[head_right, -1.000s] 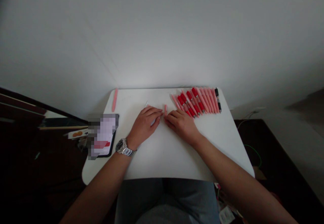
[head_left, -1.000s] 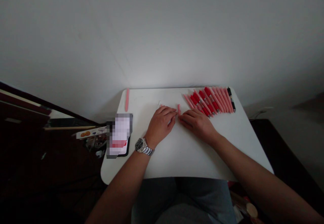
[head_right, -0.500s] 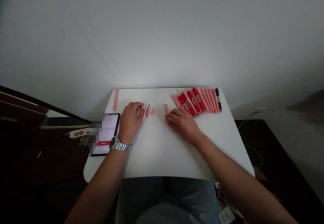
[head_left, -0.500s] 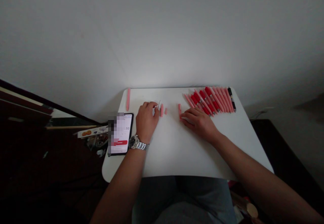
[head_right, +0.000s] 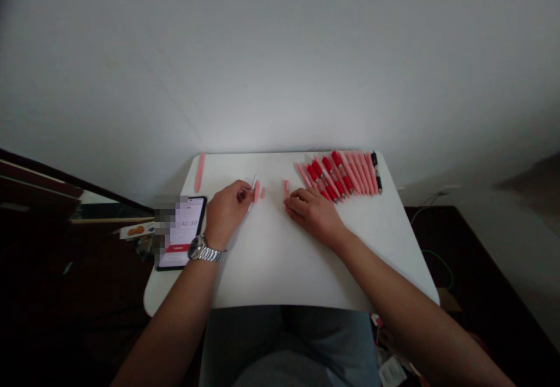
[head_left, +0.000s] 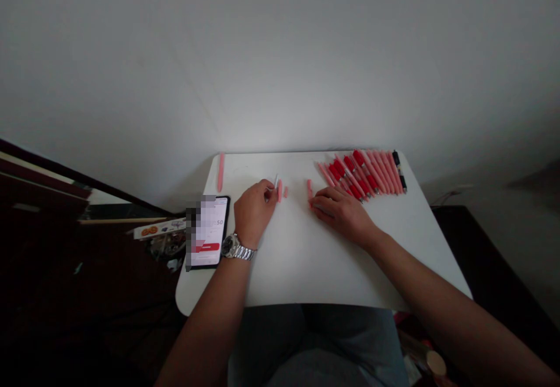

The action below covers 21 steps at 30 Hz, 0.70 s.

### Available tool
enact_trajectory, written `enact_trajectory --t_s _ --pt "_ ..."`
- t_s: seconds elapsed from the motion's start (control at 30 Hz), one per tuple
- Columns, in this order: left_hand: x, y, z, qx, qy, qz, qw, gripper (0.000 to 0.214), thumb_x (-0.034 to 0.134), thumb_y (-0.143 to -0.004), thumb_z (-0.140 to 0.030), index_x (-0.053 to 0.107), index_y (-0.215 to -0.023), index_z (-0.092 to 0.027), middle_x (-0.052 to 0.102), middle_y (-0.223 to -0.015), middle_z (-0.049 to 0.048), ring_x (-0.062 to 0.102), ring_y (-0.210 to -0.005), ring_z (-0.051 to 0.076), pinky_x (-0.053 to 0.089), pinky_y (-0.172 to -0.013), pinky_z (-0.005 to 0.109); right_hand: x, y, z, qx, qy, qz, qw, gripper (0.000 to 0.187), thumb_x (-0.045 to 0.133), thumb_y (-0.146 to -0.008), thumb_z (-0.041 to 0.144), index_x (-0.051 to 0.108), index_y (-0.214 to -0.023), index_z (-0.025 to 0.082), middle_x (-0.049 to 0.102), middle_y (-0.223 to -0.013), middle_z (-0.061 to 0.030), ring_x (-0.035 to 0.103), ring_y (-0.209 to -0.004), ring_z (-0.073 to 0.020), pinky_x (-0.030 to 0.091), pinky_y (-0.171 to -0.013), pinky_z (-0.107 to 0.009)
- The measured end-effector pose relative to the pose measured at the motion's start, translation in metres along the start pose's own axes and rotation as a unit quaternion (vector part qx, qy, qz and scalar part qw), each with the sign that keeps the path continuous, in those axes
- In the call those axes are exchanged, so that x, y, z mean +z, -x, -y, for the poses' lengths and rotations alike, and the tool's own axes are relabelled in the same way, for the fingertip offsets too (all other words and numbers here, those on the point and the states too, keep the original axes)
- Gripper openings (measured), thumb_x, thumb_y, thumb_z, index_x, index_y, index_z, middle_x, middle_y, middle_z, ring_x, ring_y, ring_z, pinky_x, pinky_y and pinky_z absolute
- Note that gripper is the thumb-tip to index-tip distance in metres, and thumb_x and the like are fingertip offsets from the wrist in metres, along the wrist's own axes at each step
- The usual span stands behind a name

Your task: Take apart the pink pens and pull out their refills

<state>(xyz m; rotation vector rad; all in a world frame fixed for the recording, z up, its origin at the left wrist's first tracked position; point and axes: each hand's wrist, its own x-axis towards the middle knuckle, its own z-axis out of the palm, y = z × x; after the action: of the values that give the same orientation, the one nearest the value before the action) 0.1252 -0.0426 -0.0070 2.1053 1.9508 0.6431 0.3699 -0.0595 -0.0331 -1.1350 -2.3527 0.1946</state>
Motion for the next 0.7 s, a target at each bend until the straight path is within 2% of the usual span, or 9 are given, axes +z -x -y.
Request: enact_trajectory --t_s 0.23,0.4,0.7 --pt "0.0035 0.0013 -0.0011 0.010 0.021 -0.008 1.000 0.022 0.060 -0.096 -0.047 0.069 -0.101 -0.028 0.076 -0.085 -0.0005 0.068 -0.078 0.019 0.035 -0.061 0.028 0.0009 -0.0011 0.0005 0.003 -0.013 0.007 1.000 0.021 0.053 -0.103 0.026 0.071 -0.112 0.022 0.071 -0.113 -0.0114 0.065 -0.102 -0.0241 0.055 -0.087 -0.038" --pt "0.0062 0.0025 -0.0009 0.019 0.032 -0.005 0.999 0.016 0.062 -0.095 -0.042 0.068 -0.100 -0.028 0.075 -0.085 -0.0011 0.068 -0.079 0.019 0.036 -0.062 0.028 0.0005 -0.0013 -0.0003 0.003 -0.005 0.014 1.000 0.021 0.054 -0.103 0.026 0.071 -0.112 0.020 0.071 -0.114 -0.0114 0.065 -0.103 -0.0242 0.055 -0.088 -0.038" --pt "0.0076 0.0034 -0.0040 0.031 0.026 0.005 0.999 0.017 0.062 -0.095 -0.043 0.067 -0.103 -0.028 0.075 -0.087 -0.0012 0.068 -0.081 0.019 0.039 -0.064 0.029 0.0017 -0.0016 0.0012 0.007 -0.010 0.011 1.000 0.021 0.053 -0.103 0.027 0.071 -0.114 0.022 0.072 -0.114 -0.0107 0.066 -0.104 -0.0239 0.055 -0.090 -0.038"
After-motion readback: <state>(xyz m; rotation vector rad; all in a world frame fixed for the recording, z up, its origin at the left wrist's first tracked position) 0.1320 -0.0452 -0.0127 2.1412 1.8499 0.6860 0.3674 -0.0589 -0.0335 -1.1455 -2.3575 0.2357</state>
